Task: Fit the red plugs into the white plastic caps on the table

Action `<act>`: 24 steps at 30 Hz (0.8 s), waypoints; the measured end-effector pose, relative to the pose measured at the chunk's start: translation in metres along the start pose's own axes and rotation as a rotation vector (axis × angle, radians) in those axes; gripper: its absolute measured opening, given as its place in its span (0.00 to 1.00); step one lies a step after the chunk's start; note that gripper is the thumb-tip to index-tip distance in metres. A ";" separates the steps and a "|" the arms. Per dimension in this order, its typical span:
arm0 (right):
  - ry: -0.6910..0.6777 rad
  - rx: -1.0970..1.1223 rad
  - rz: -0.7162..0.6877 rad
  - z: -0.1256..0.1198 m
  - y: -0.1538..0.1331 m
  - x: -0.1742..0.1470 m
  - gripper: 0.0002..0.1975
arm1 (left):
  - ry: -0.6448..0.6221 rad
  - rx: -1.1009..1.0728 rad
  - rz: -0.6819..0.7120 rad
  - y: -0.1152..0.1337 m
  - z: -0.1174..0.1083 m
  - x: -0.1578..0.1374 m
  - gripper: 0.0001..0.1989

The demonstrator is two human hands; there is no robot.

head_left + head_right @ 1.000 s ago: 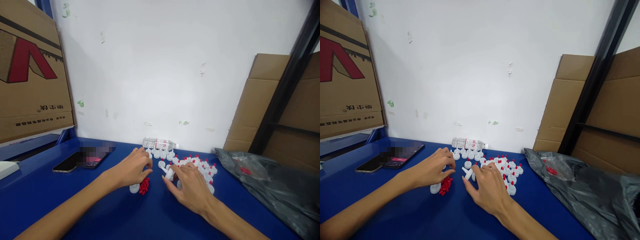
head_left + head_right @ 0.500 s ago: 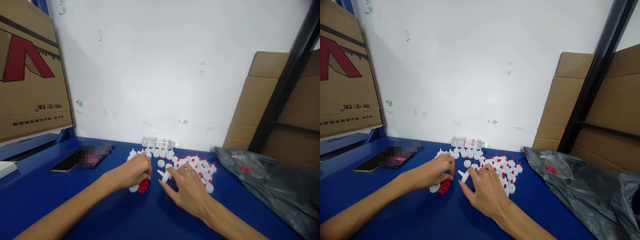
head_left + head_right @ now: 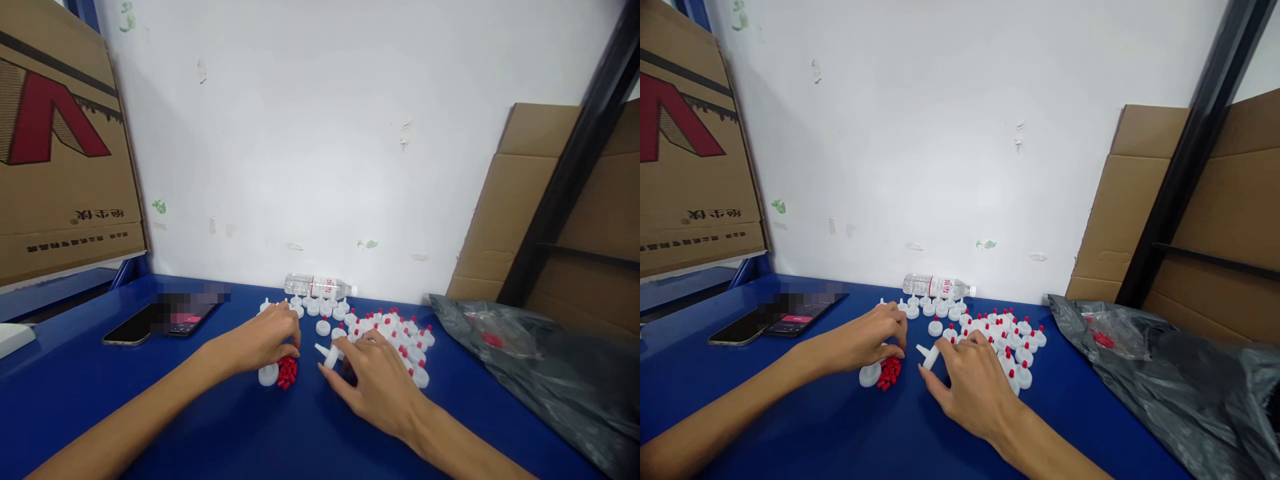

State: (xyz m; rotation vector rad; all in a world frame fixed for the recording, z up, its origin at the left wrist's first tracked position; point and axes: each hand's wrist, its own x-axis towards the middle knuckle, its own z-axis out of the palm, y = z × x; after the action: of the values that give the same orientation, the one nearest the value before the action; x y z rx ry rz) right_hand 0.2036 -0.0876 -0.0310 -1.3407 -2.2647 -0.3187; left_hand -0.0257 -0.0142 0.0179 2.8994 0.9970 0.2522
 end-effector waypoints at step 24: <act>0.087 0.031 0.001 -0.006 0.001 0.000 0.10 | 0.207 -0.286 0.224 0.011 0.003 0.005 0.10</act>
State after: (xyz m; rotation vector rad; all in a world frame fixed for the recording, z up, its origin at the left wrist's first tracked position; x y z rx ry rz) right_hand 0.2060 -0.0900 -0.0261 -1.2875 -2.1879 -0.3339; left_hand -0.0148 -0.0203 0.0168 2.7545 0.5947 0.6613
